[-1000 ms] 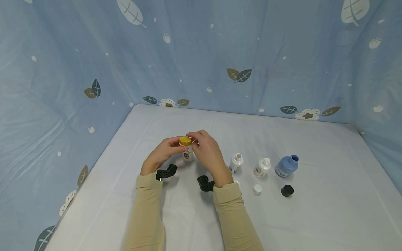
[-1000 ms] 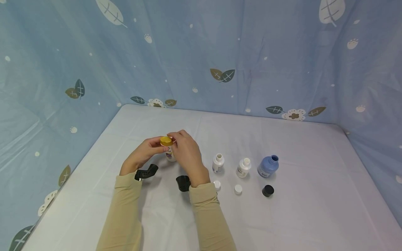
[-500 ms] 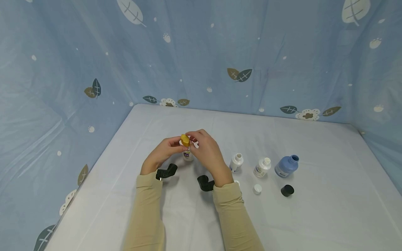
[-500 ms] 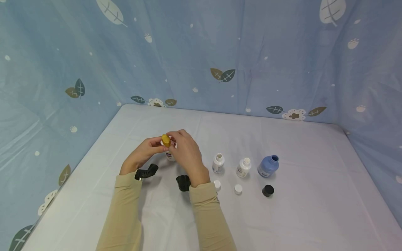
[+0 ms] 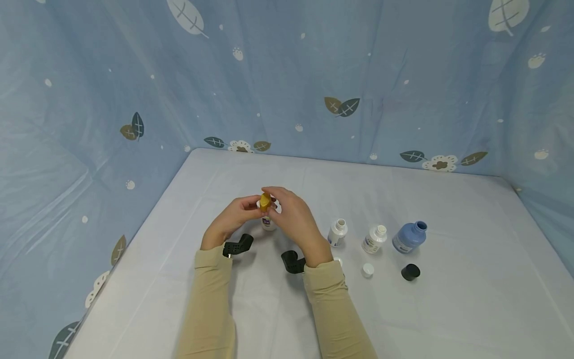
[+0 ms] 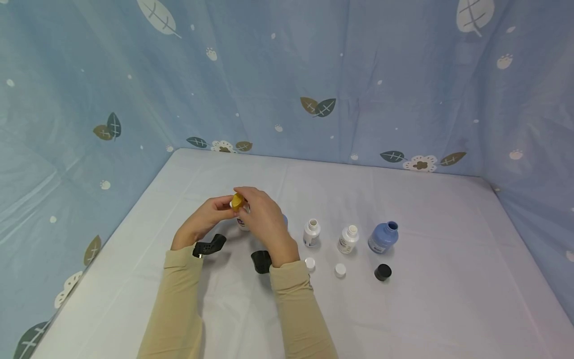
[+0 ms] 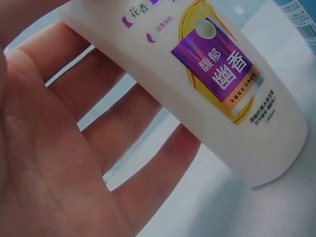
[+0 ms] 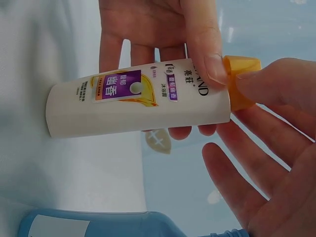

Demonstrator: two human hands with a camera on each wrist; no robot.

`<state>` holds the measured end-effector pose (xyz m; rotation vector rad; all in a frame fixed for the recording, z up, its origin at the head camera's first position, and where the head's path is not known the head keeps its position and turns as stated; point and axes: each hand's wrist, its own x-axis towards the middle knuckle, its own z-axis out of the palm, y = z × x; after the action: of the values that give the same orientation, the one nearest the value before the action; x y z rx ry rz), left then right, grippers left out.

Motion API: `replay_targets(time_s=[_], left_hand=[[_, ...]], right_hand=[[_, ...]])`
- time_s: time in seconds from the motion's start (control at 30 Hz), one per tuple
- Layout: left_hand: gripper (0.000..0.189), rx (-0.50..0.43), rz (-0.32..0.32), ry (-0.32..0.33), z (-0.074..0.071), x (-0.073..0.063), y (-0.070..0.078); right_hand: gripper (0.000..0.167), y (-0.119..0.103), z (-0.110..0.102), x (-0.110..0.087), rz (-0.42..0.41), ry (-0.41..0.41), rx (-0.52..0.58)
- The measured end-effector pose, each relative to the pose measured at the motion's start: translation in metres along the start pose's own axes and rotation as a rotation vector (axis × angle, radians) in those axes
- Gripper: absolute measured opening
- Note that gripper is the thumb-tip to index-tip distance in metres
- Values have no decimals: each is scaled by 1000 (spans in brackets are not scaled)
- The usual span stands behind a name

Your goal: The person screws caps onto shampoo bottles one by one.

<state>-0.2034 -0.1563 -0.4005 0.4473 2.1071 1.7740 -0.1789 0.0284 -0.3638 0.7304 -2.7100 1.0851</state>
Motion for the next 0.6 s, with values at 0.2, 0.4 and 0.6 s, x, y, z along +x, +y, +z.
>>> replay_targets(time_s=[0.2, 0.4, 0.6], left_hand=[[41, -7, -14, 6, -2, 3, -6], [45, -19, -10, 7, -4, 5, -15], [45, 3, -25, 28, -3, 6, -15]], right_hand=[[39, 0, 0, 1, -2, 10, 16], [36, 0, -1, 1, 10, 14, 25], [34, -1, -1, 0, 53, 35, -12]])
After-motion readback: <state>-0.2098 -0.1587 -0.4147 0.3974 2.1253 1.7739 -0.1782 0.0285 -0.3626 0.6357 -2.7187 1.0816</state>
